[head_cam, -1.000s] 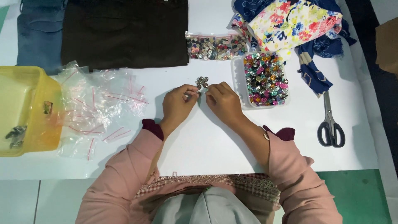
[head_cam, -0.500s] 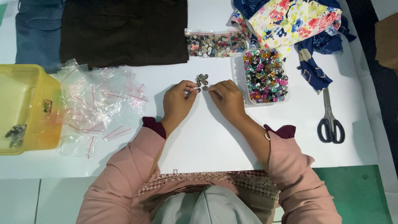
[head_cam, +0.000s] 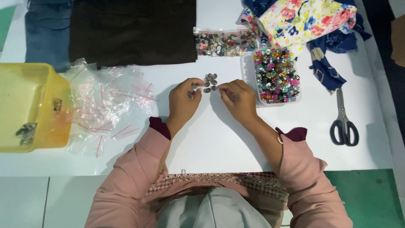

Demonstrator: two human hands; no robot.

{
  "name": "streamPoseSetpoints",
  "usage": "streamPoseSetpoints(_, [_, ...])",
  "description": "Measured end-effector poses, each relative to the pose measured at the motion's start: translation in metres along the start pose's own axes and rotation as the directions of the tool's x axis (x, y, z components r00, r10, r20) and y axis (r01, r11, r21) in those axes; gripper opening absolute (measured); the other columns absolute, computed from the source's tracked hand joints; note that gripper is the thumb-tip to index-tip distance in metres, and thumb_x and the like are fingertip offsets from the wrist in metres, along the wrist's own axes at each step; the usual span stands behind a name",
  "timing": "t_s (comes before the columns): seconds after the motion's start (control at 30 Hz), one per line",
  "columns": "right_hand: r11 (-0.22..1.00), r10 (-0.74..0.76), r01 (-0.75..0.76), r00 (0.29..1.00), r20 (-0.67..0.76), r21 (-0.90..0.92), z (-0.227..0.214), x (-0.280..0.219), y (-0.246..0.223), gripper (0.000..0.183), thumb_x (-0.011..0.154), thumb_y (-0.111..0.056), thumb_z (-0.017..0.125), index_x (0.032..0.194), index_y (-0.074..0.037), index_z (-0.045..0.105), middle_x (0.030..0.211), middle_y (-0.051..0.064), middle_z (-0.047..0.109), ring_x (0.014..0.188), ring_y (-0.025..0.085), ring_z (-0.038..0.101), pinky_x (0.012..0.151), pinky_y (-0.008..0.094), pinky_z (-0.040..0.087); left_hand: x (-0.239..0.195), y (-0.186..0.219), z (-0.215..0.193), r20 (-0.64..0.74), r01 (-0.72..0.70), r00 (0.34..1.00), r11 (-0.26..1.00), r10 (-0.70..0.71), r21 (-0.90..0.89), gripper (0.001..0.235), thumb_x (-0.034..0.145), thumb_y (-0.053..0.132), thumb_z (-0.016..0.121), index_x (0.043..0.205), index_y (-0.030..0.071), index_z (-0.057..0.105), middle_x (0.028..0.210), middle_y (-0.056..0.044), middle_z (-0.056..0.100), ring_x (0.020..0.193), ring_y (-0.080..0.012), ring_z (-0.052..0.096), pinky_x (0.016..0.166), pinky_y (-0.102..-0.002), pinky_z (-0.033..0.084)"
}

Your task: Packaging small decorative buttons into individual plastic bags at a work station.

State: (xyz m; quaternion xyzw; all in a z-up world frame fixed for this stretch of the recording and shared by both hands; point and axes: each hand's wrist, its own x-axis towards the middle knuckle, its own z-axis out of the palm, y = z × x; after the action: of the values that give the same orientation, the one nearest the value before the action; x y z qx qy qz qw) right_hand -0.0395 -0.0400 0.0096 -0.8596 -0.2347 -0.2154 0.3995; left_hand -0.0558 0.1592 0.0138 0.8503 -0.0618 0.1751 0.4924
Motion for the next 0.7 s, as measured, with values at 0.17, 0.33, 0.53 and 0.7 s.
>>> streamPoseSetpoints(0.17, [0.996, -0.085, 0.085, 0.996, 0.021, 0.01, 0.005, 0.001, -0.019, 0.012, 0.09, 0.001, 0.076, 0.097, -0.009, 0.077, 0.08, 0.008, 0.069, 0.074, 0.023, 0.068, 0.065, 0.031, 0.057, -0.013, 0.034, -0.04, -0.104, -0.05, 0.994, 0.997, 0.044, -0.056, 0.024, 0.091, 0.002, 0.07, 0.109, 0.018, 0.073, 0.103, 0.0, 0.078, 0.079, -0.0188, 0.072, 0.068, -0.029, 0.056])
streamPoseSetpoints(0.33, [0.978, -0.205, 0.207, 0.975, 0.087, -0.017, 0.034, -0.007, -0.038, 0.014, 0.085, -0.001, 0.079, 0.097, -0.009, 0.077, 0.083, 0.009, 0.07, 0.076, 0.026, 0.071, 0.068, 0.034, 0.059, -0.057, 0.042, -0.091, -0.096, 0.001, 0.995, 1.0, -0.004, -0.025, 0.022, 0.089, 0.006, 0.074, 0.109, 0.016, 0.074, 0.102, -0.001, 0.079, 0.083, -0.0226, 0.073, 0.069, -0.032, 0.059])
streamPoseSetpoints(0.53, [0.934, -0.354, 0.352, 0.895, 0.273, 0.059, 0.068, -0.004, -0.099, 0.014, 0.082, 0.002, 0.079, 0.094, -0.006, 0.078, 0.081, 0.011, 0.071, 0.076, 0.023, 0.071, 0.067, 0.028, 0.059, -0.104, 0.002, -0.15, -0.175, -0.026, 0.981, 0.951, 0.084, 0.308, 0.03, 0.088, 0.0, 0.075, 0.114, 0.016, 0.074, 0.115, -0.003, 0.074, 0.101, -0.0248, 0.07, 0.086, -0.039, 0.054])
streamPoseSetpoints(0.7, [0.919, -0.392, 0.356, 0.87, 0.298, 0.17, 0.103, 0.004, -0.128, 0.016, 0.083, 0.007, 0.075, 0.096, -0.003, 0.076, 0.086, 0.013, 0.071, 0.08, 0.024, 0.071, 0.07, 0.029, 0.061, -0.132, -0.028, -0.176, -0.171, -0.046, 0.968, 0.804, 0.182, 0.593, 0.04, 0.082, 0.008, 0.081, 0.12, 0.017, 0.072, 0.128, -0.005, 0.065, 0.113, -0.028, 0.061, 0.096, -0.044, 0.046])
